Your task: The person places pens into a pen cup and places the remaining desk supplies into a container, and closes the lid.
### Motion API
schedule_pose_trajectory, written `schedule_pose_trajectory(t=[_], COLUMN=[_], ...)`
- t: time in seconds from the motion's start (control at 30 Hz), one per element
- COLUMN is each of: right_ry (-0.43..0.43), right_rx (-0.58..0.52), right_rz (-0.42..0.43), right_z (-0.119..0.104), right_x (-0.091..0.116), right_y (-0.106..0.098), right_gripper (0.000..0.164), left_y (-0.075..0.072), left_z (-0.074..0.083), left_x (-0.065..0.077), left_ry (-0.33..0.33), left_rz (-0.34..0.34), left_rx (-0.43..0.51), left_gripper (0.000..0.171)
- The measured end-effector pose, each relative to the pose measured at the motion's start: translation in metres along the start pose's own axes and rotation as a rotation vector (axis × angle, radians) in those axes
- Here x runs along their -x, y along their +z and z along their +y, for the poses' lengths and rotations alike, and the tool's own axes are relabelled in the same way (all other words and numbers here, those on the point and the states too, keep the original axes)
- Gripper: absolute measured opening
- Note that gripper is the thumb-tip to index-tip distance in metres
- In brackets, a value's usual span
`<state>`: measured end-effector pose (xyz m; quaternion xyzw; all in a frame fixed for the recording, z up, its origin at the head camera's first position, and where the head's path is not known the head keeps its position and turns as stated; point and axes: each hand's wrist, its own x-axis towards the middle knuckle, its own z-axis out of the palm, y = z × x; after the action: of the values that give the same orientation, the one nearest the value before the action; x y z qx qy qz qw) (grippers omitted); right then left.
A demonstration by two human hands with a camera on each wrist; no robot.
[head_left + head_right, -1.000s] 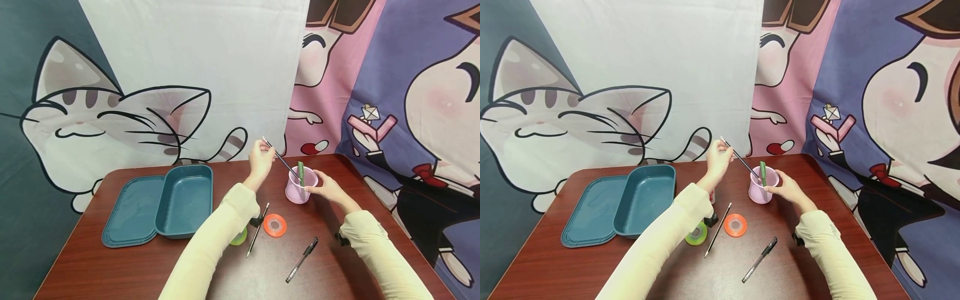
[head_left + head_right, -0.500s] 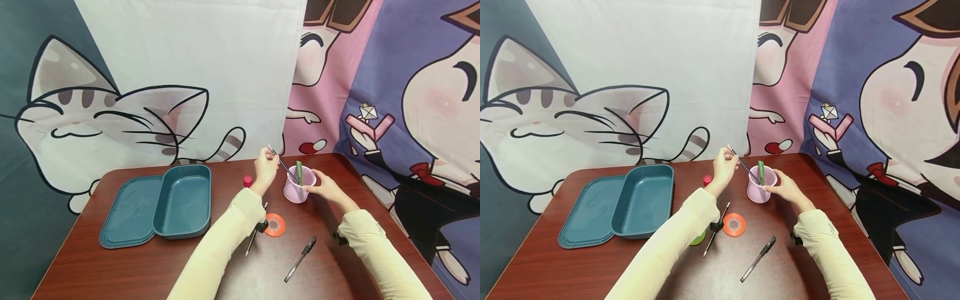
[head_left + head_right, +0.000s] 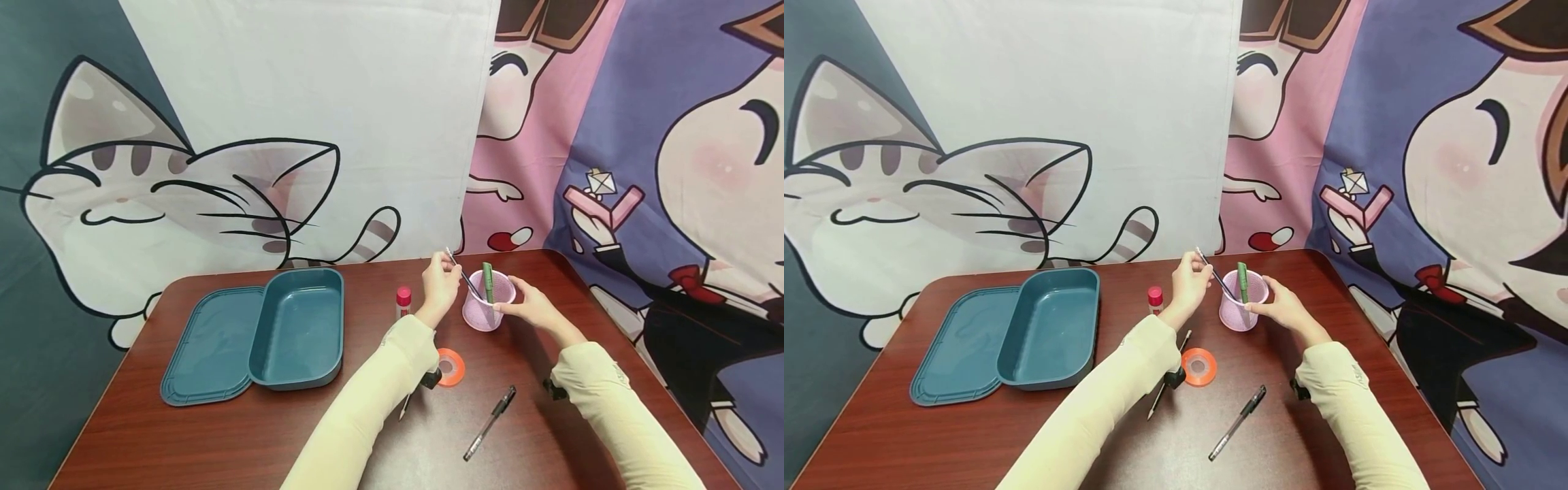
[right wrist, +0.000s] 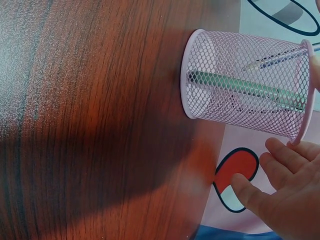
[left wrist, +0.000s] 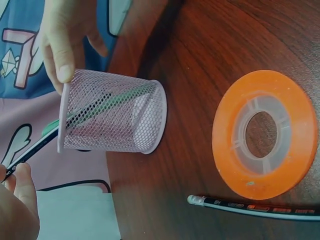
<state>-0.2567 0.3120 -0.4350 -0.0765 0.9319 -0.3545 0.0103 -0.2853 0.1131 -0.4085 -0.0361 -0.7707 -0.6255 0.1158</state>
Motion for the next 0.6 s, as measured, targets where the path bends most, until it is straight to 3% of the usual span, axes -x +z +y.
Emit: schedule_pose_trajectory(t=[0.33,0.6], right_ry=[0.030,0.027], right_rx=[0.029,0.021], right_rz=[-0.015,-0.014], right_z=[0.001,0.002], right_x=[-0.002,-0.002], right_y=[0.000,0.001], right_gripper=[0.082,0.083], left_y=[0.006,0.012], left_z=[-0.003,-0.007], left_x=[0.010,0.014], left_ry=[0.108,0.127], left_rz=[-0.022,-0.025], left_rx=[-0.197,-0.256], left_gripper=[0.015,0.014])
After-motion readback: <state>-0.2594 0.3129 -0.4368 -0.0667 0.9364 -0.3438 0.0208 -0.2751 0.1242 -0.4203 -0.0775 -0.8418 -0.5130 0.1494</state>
